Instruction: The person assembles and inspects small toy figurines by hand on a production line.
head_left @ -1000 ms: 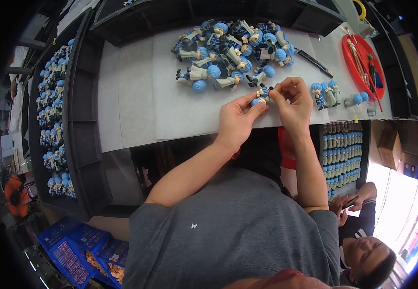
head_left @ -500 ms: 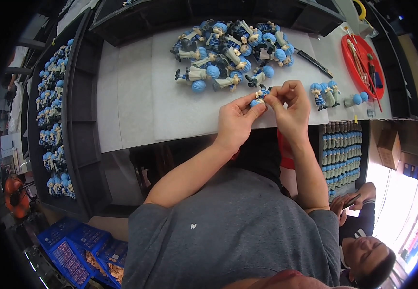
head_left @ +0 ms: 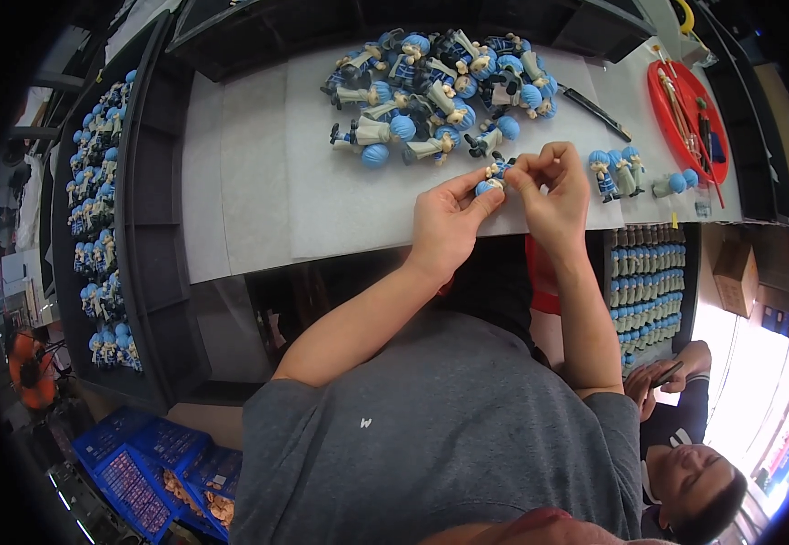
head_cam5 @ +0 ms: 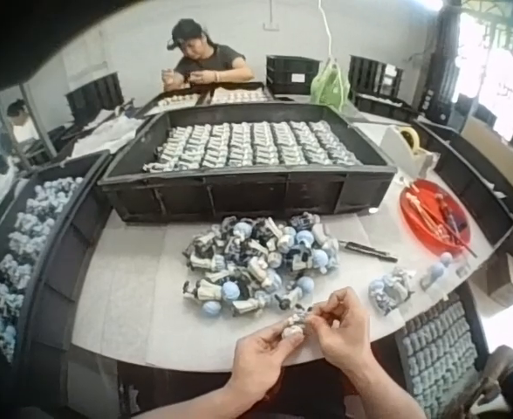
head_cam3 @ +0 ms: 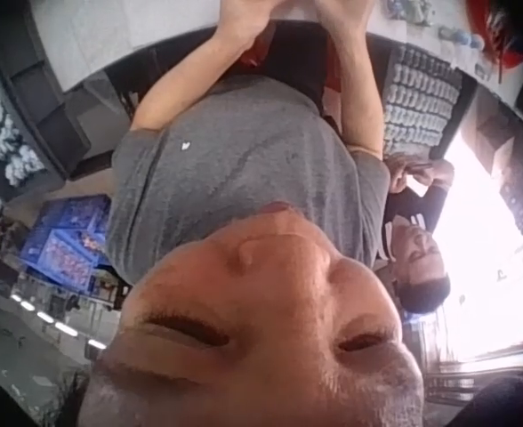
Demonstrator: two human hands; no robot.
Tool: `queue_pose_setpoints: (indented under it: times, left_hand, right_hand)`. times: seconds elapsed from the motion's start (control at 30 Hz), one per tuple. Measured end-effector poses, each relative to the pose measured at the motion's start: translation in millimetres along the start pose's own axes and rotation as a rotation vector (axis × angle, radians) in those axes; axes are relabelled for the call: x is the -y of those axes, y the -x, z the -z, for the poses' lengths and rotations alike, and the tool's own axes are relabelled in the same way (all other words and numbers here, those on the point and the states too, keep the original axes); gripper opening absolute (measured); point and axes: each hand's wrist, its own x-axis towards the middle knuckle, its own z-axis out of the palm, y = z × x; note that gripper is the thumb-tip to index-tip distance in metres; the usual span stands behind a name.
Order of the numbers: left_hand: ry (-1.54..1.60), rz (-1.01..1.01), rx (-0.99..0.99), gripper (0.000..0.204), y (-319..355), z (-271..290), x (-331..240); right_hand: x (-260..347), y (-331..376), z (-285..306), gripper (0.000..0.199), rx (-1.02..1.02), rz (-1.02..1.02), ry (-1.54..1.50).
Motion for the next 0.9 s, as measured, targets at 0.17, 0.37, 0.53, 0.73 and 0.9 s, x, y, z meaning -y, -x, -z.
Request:
queue_pose_setpoints:
  times: [0.17, 0.37, 0.53, 0.73, 0.9]
  left_hand:
    - [0.016, -0.001, 0.026, 0.035, -1, 2, 1]
    - [0.008, 0.040, 0.035, 0.035, -2, 4, 0]
    - [0.040, 0.059, 0.053, 0.034, -2, 4, -4]
    - [0.109, 0.066, 0.068, 0.033, -2, 6, -2]
    - [0.129, 0.069, 0.066, 0.032, -1, 8, -4]
  right_hand:
    - [4, 10, -3, 0.028, 0.013, 0.027, 0.041]
    - [-8, -10, 9, 0.028, -0.141, -0.002, 0.112]
    - [-1, -14, 6, 0.027, -0.245, 0.091, 0.202]
    - [-13, -30, 9, 0.022, -0.307, 0.264, 0.541]
    - [-2, -18, 5, 0.022, -0.222, 0.077, 0.113]
